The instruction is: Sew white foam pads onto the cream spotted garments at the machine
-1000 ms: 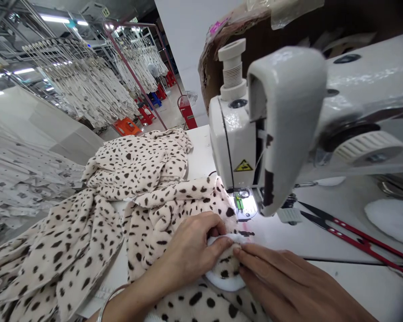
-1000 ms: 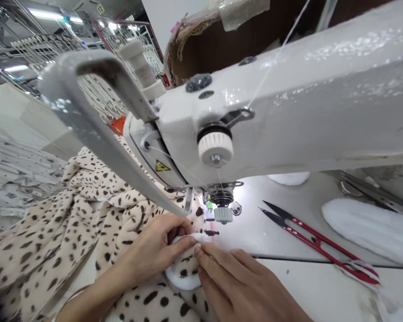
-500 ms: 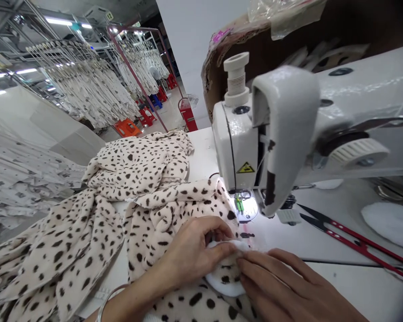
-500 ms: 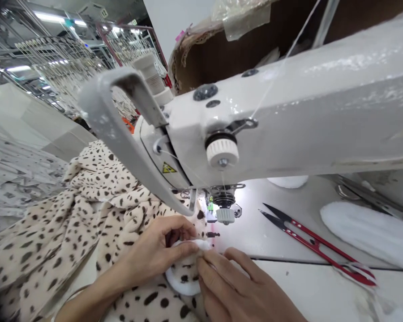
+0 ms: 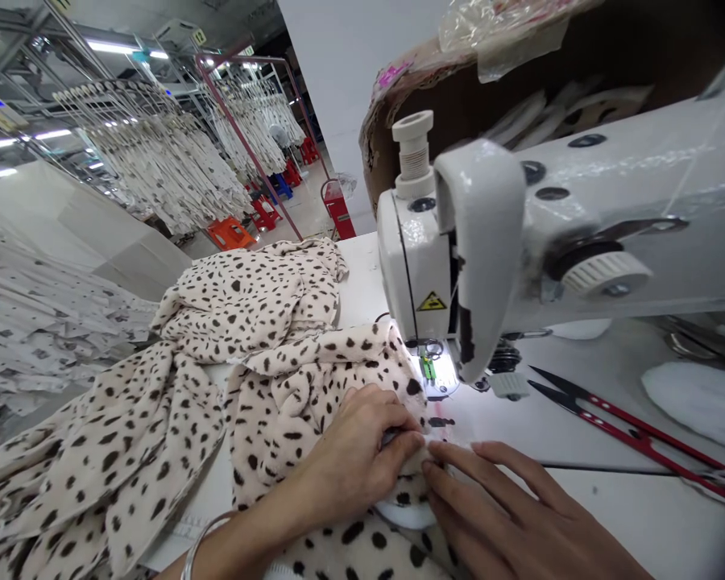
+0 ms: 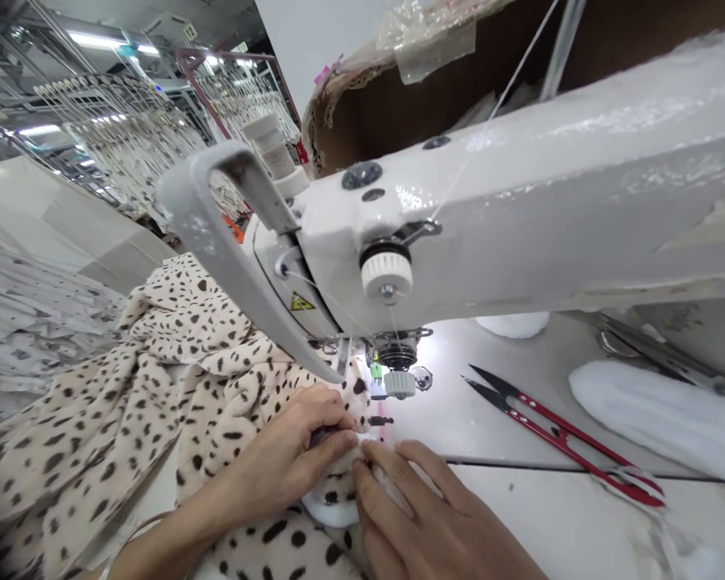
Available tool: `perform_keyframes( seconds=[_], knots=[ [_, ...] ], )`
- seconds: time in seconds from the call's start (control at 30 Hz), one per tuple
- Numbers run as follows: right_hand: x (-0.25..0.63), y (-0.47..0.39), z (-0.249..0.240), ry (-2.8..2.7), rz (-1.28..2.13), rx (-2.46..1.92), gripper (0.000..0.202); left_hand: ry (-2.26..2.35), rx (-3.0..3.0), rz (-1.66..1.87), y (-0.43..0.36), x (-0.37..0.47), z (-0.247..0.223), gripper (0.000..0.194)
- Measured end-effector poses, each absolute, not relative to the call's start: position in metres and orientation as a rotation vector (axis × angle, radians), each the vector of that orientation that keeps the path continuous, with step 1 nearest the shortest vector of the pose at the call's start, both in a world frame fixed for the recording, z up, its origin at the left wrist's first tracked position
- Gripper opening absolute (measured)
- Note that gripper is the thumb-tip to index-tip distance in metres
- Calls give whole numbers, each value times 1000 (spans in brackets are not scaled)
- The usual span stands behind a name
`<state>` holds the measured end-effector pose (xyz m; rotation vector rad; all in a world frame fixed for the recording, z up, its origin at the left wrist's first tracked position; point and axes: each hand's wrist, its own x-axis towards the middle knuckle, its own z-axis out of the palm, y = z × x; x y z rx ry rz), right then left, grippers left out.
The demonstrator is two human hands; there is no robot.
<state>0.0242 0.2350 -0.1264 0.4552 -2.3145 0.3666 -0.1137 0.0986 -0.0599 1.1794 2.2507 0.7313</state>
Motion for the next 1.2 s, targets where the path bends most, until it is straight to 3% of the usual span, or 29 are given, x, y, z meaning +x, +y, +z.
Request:
perform_keyframes(
  seconds=[0.33, 0.67, 0.73, 0.83, 0.97, 1.07, 1.2],
  knots=[
    [26, 235, -131, -2319, 349, 485, 41, 2267, 994, 830, 97, -115, -67, 11],
    [21, 237, -127, -2357, 255, 552, 40, 2339, 1118, 695, 100, -112, -61, 10],
    [20, 238, -121, -2383, 248, 577, 40, 2418, 1254, 710, 100, -107, -63, 6],
    [21, 238, -118, -2393, 293, 569, 41, 2507, 1778, 721, 94, -94, -71, 17],
    [23, 234, -122, -2354, 329, 543, 39, 2557, 2412, 437, 77, -77, -80, 29],
    [25, 239, -118, -2364, 435, 549, 34, 2626, 2464, 229, 67, -72, -82, 34],
    [20, 266, -104, -2500, 833, 616, 29, 2588, 2442, 176, 66, -73, -82, 34]
  ],
)
